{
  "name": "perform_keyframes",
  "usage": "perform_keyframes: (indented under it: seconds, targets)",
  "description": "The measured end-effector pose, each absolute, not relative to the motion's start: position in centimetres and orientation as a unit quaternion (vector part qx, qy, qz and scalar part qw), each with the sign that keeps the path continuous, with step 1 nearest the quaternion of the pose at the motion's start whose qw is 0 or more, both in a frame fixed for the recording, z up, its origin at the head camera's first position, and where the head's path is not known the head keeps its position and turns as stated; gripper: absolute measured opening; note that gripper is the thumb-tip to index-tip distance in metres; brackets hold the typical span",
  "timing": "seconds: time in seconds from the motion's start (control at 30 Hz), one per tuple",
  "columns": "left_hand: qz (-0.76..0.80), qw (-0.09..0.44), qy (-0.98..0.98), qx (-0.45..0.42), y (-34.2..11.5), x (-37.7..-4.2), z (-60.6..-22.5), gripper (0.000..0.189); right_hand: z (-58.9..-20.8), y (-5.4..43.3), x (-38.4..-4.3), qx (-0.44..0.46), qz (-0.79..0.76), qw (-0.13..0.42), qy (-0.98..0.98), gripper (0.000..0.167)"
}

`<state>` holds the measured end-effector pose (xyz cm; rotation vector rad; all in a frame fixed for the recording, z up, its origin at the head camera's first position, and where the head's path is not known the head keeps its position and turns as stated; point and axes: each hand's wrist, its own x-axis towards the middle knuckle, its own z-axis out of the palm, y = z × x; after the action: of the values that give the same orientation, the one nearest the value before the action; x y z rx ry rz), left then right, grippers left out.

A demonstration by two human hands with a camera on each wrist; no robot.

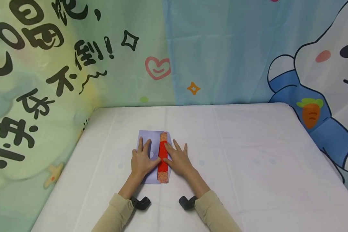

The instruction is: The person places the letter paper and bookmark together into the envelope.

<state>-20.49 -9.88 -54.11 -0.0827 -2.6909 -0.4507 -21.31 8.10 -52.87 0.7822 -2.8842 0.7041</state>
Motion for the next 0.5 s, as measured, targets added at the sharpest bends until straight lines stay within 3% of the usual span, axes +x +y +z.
perform_keyframes:
  seconds: [0.2, 0.37, 0.5]
  targets:
    - [-0.159, 0.209, -0.964, -0.031, -10.0, -20.6, -54.2, 0.081, -52.7, 8.1, -21.2, 0.252, 0.189, 0.022, -0.949, 0.067]
    - [-0.162, 0.192, -0.968, -0.028, -9.9, -20.4, -54.1, 0.080, -52.7, 8.9, -21.2, 0.263, 0.214, -0.021, -0.941, 0.080]
    - [-0.161, 0.196, -0.967, -0.028, -9.9, -20.5, -54.0, 0.080, -53.0, 8.8, -21.4, 0.272, 0.207, -0.016, -0.939, 0.088]
